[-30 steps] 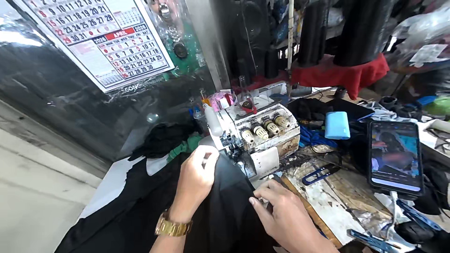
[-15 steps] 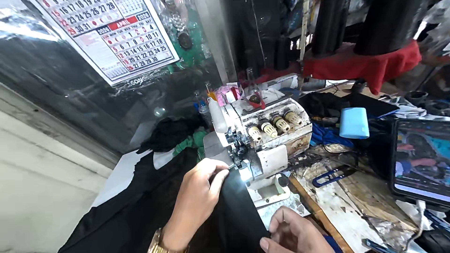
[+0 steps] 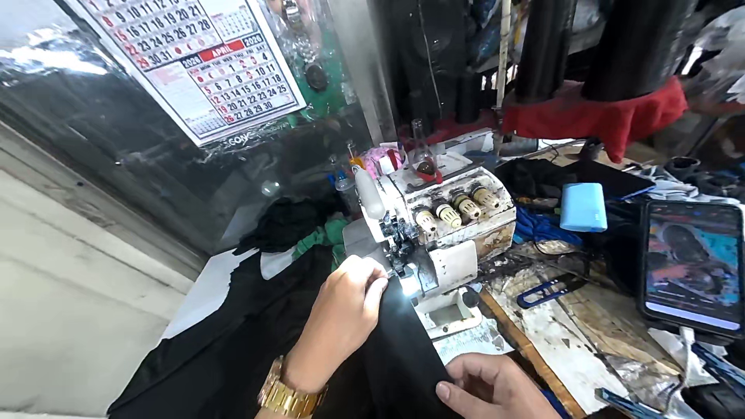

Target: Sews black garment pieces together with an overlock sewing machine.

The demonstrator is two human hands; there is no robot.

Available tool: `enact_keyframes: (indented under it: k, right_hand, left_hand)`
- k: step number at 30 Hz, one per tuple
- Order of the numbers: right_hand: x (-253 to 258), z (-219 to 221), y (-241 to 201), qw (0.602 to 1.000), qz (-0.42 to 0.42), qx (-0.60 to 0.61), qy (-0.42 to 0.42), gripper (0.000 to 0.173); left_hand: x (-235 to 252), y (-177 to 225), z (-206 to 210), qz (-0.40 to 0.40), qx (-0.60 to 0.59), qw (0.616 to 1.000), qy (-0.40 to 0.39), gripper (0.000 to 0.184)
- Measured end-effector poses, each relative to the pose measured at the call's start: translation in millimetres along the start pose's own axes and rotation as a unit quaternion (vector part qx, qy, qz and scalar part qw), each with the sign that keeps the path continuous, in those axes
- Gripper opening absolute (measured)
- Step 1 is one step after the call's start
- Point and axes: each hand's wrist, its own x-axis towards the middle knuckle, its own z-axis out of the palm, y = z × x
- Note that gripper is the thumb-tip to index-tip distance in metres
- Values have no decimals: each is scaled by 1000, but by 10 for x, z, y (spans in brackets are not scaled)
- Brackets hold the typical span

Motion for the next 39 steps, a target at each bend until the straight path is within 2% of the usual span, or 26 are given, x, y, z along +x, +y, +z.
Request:
enact_keyframes:
  k: [6, 10, 13, 19, 24, 28, 30, 32, 34, 36, 39]
  right_hand:
    - [-16, 45, -107, 999, 9, 28, 20, 18]
    - [0, 33, -196, 998, 16, 40, 37, 19]
    - [43, -38, -76, 999, 1, 47, 10, 18]
    - [153, -116, -141, 997, -25, 72, -8, 16]
    - [382, -157, -76, 995, -2, 86, 44, 18]
    - [247, -92, -123, 994, -10, 107, 18, 17]
    - [179, -70, -77, 994, -5, 111, -3, 16]
    - [173, -45, -39, 992, -3, 126, -20, 16]
    - [240, -11, -95, 987, -6, 157, -30, 17]
    - [392, 43, -153, 987, 7, 160, -5, 18]
    - [444, 81, -205, 986, 5, 165, -4, 18]
  left_hand:
    - [1, 29, 34, -11, 12, 1000, 7, 9]
    - [18, -17, 90, 12, 27, 999, 23, 14]
    - [27, -65, 112, 6, 28, 999, 36, 14]
    - [173, -160, 53, -41, 18, 999, 18, 9]
    - [392, -69, 281, -41, 62, 992, 100, 13]
    - [124, -87, 228, -2, 52, 993, 109, 23]
    - [-84, -87, 293, -7, 48, 990, 131, 28]
    - [-96, -150, 352, -25, 20, 990, 140, 27]
    - [48, -291, 289, -56, -9, 992, 116, 25]
    - [190, -458, 171, -87, -3, 992, 92, 30]
    - [25, -596, -55, -79, 19, 991, 104, 35]
